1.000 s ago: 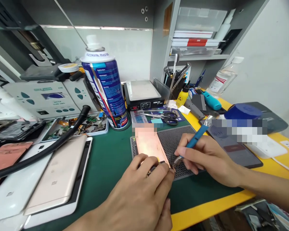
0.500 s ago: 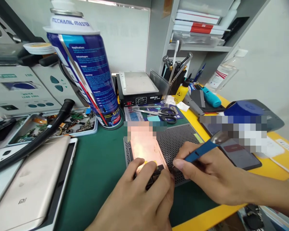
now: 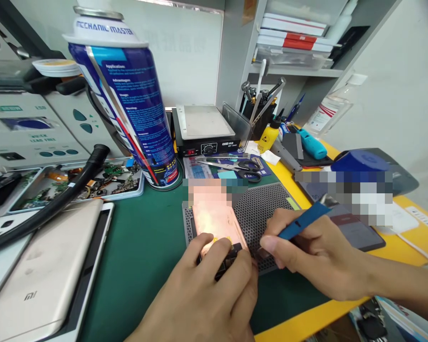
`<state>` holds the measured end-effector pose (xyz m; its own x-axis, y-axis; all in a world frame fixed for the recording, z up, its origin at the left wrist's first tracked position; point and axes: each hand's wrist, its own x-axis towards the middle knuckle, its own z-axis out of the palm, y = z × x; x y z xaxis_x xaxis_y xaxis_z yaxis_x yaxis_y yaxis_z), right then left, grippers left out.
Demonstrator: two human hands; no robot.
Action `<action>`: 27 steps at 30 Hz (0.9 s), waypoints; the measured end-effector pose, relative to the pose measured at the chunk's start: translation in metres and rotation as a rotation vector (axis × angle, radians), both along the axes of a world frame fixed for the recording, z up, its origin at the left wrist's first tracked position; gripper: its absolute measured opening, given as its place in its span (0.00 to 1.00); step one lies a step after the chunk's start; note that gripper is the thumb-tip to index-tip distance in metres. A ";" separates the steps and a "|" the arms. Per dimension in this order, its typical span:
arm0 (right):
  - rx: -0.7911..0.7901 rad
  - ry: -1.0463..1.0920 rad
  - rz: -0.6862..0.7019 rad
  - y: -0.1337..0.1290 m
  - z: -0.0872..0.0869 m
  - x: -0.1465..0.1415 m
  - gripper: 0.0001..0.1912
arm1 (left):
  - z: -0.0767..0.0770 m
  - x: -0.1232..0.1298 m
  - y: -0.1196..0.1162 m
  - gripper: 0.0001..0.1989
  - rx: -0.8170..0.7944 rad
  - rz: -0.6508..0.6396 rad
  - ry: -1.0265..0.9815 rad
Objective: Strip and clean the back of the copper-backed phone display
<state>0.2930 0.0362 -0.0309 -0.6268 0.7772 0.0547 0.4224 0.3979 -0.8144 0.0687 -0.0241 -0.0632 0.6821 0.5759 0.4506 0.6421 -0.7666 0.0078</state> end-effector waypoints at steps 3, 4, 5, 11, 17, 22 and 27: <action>0.029 -0.036 0.023 0.001 0.001 0.000 0.11 | -0.001 -0.001 -0.001 0.15 0.007 -0.004 -0.005; 0.039 -0.040 0.018 0.001 0.002 0.000 0.11 | -0.002 -0.001 -0.001 0.16 0.012 -0.008 -0.010; 0.042 -0.038 0.007 0.001 0.003 -0.001 0.12 | -0.003 -0.001 -0.001 0.17 0.016 -0.009 -0.014; -0.054 -0.037 0.001 0.001 0.003 0.000 0.15 | -0.003 0.002 -0.001 0.17 -0.003 0.010 -0.013; -0.046 -0.008 -0.020 0.002 0.003 -0.001 0.12 | 0.002 0.002 -0.003 0.17 -0.016 0.015 -0.008; 0.025 -0.063 0.001 0.003 0.004 -0.002 0.12 | 0.001 0.002 -0.002 0.17 0.000 0.013 -0.018; -0.101 -0.004 -0.015 0.002 0.003 -0.001 0.14 | 0.002 0.002 -0.001 0.16 -0.002 0.022 -0.033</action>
<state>0.2923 0.0382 -0.0276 -0.6155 0.7877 -0.0272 0.4313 0.3077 -0.8482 0.0708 -0.0248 -0.0609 0.6541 0.5915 0.4715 0.6584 -0.7521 0.0303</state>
